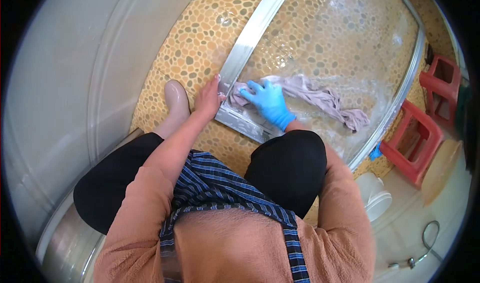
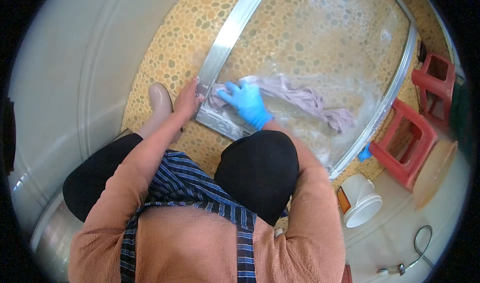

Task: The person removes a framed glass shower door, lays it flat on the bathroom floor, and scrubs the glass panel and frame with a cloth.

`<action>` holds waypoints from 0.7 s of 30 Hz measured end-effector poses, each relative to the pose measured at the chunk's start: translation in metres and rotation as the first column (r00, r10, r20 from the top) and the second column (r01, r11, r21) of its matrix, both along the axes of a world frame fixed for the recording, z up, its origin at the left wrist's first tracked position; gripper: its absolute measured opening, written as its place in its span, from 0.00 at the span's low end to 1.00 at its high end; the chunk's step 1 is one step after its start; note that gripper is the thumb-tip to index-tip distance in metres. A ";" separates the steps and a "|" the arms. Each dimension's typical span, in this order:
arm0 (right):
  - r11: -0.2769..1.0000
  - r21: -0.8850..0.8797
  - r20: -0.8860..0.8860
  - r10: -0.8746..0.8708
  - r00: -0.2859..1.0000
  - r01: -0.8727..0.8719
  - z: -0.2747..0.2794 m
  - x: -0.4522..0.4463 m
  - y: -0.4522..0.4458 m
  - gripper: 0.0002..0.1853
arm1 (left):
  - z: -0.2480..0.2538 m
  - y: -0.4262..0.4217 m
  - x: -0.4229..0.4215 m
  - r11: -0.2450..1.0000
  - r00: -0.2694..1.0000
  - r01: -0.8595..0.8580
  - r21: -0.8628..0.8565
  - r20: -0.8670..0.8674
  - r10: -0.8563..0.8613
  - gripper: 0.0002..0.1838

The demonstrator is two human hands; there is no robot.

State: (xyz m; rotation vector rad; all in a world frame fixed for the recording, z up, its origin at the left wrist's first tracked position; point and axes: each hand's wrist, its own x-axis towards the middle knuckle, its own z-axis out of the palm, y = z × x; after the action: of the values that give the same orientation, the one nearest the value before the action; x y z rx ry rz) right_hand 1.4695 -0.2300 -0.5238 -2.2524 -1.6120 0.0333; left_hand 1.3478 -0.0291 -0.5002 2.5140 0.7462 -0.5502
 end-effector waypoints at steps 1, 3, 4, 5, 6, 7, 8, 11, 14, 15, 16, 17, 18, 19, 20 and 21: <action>0.975 0.054 0.011 0.214 0.977 -0.214 0.004 0.019 0.009 0.22 | 0.005 -0.001 0.003 0.998 0.998 -0.044 -0.036 -0.057 0.042 0.40; 0.888 0.120 0.160 0.424 0.891 -0.444 0.008 0.072 0.017 0.19 | 0.005 -0.001 0.002 0.993 0.988 -0.091 -0.074 -0.128 0.081 0.41; 0.967 0.035 -0.149 0.254 0.956 -0.251 0.022 0.096 0.020 0.18 | 0.002 -0.001 0.000 0.993 0.992 -0.091 -0.072 -0.091 0.085 0.40; 0.990 -0.109 -0.422 0.031 0.906 -0.085 0.031 0.120 0.021 0.16 | -0.001 -0.001 -0.004 0.993 0.994 -0.096 -0.069 -0.054 0.092 0.40; 0.962 -0.107 -0.532 -0.268 0.803 0.250 0.022 0.148 0.022 0.12 | -0.001 -0.001 -0.005 0.993 0.993 -0.103 -0.065 -0.061 0.099 0.40; 0.963 -0.063 0.119 -0.253 0.960 0.261 0.004 0.185 0.013 0.13 | -0.001 -0.002 -0.005 0.992 0.994 -0.105 -0.068 -0.049 0.101 0.40; 0.896 -0.096 0.207 -0.408 0.889 0.434 -0.020 0.220 0.006 0.18 | 0.001 -0.002 -0.004 0.992 0.994 -0.109 -0.067 -0.036 0.106 0.41; 0.741 -0.035 0.054 -0.669 0.741 0.671 -0.023 0.260 0.009 0.20 | -0.005 0.004 -0.006 0.987 0.991 -0.128 -0.092 -0.045 0.125 0.41; 0.619 -0.124 0.091 -0.771 0.630 0.775 -0.009 0.216 0.041 0.23 | -0.014 0.007 -0.013 0.983 0.991 -0.113 -0.147 0.058 0.122 0.42; 0.698 -0.183 0.109 -0.686 0.720 0.693 -0.006 0.196 0.057 0.23 | -0.014 0.008 -0.012 0.977 0.988 -0.120 -0.176 0.074 0.134 0.42; 0.727 -0.117 0.226 -0.644 0.731 0.677 -0.014 0.168 0.068 0.23 | -0.015 0.009 -0.012 0.970 0.985 -0.128 -0.208 0.089 0.149 0.42; 0.789 -0.124 0.193 -0.576 0.794 0.602 -0.008 0.135 0.076 0.21 | -0.015 0.008 -0.013 0.968 0.985 -0.128 -0.214 0.088 0.150 0.42; 0.873 -0.034 0.260 -0.462 0.848 0.487 -0.026 0.104 0.071 0.22 | -0.016 0.007 -0.014 0.975 0.984 -0.121 -0.185 0.107 0.143 0.41; 0.898 -0.066 0.356 -0.385 0.851 0.434 0.003 0.072 0.069 0.22 | -0.016 0.006 -0.013 0.982 0.983 -0.112 -0.155 0.129 0.132 0.41; 0.898 -0.189 0.338 -0.320 0.885 0.397 -0.016 0.042 0.063 0.25 | -0.016 0.006 -0.014 0.982 0.983 -0.108 -0.157 0.131 0.129 0.41; 0.968 -0.101 0.227 -0.201 0.953 0.228 -0.006 0.016 0.051 0.23 | -0.017 0.006 -0.015 0.982 0.981 -0.101 -0.158 0.150 0.125 0.41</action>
State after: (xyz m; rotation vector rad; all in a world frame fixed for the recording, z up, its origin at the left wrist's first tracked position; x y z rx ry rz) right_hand 1.4858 -0.1791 -0.5302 -2.5950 -1.4927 -0.1766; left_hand 1.3332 -0.0227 -0.5173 2.3285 0.7534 -0.3475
